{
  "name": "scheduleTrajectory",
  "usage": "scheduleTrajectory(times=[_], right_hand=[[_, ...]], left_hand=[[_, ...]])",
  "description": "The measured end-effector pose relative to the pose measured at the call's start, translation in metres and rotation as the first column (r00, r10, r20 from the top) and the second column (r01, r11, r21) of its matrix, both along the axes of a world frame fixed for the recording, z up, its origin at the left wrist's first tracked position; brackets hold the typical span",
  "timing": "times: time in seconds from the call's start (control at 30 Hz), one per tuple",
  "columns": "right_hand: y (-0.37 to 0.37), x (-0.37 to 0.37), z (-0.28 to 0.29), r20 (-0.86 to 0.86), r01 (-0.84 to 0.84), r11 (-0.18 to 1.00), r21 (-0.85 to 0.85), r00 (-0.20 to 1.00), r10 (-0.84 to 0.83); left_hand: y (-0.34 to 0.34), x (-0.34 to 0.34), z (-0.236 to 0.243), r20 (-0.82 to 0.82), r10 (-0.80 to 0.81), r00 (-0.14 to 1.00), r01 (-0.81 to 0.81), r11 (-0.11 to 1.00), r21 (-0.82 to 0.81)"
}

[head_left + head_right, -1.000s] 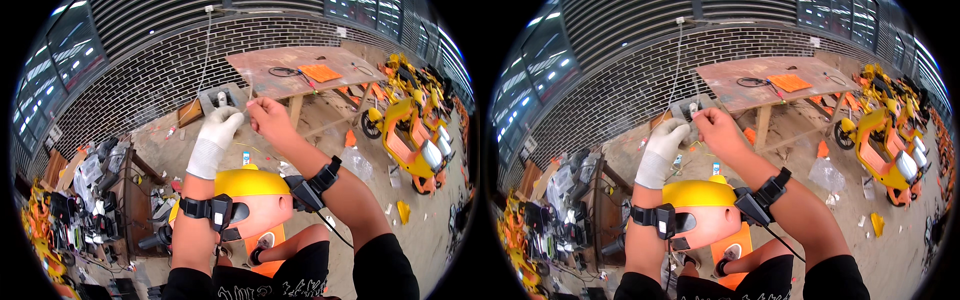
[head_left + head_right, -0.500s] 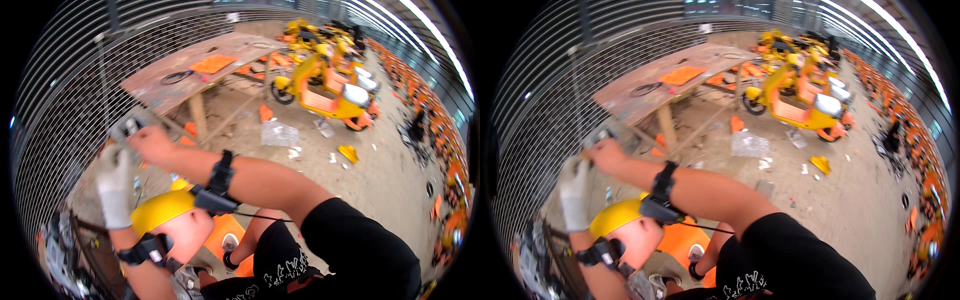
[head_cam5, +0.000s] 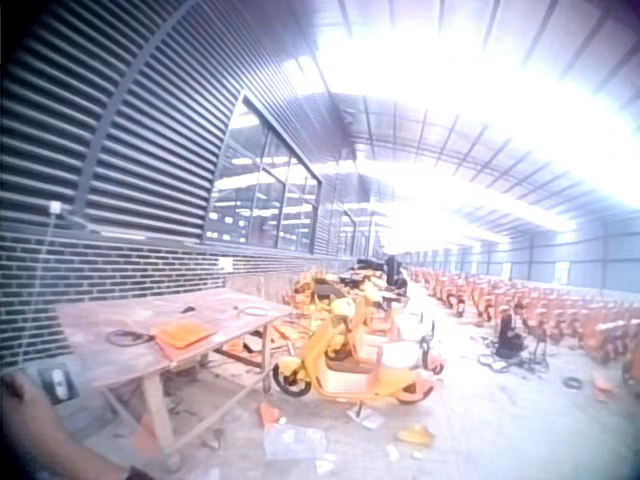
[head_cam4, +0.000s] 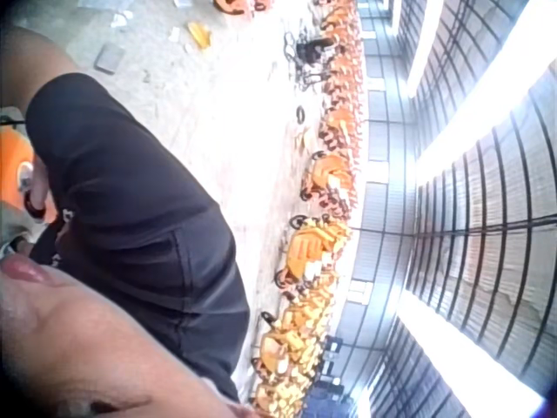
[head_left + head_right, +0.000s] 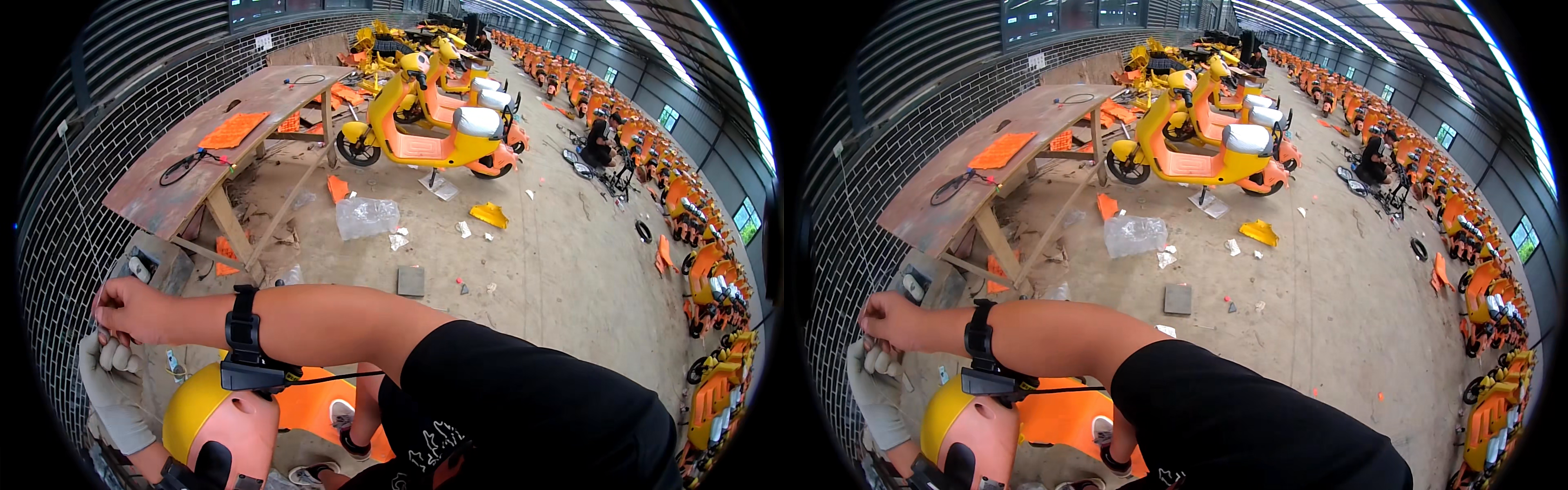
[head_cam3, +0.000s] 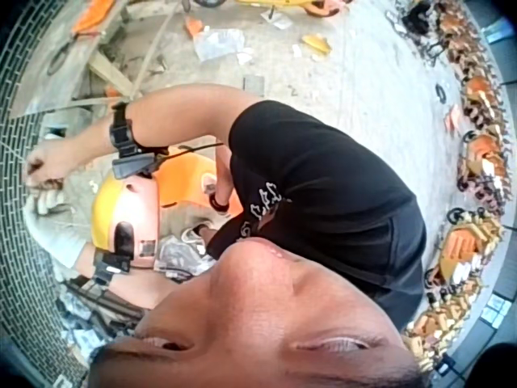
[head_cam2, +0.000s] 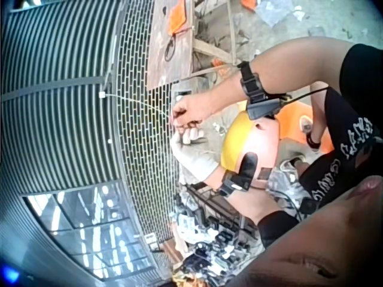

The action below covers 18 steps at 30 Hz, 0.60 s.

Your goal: The person handles a thin wire and a connector while working on the handlebar and instrument cluster area of an orange and yellow scooter, threading the wire through a small opening.

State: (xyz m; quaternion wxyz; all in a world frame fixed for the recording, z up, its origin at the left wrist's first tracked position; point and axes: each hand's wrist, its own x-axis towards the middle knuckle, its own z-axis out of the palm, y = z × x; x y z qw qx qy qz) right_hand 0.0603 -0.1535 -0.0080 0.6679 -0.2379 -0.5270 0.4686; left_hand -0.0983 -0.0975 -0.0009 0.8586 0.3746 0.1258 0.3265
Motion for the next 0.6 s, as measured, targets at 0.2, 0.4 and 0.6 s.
scheduleTrajectory(times=[0.2,0.4,0.6], right_hand=[[0.000,-0.003,0.001,0.015,-0.004,1.000,0.024,1.000,0.003],[-0.003,-0.002,0.004,0.010,0.011,0.999,0.037,1.000,-0.012],[-0.001,-0.001,0.004,0.001,0.049,0.998,0.034,0.999,-0.049]], left_hand=[[0.003,-0.002,0.000,0.023,0.068,0.997,-0.066,0.995,-0.080],[-0.004,0.000,0.003,-0.022,0.116,0.993,-0.117,0.991,-0.064],[-0.012,0.009,0.007,-0.102,0.203,0.974,-0.205,0.979,-0.013]])
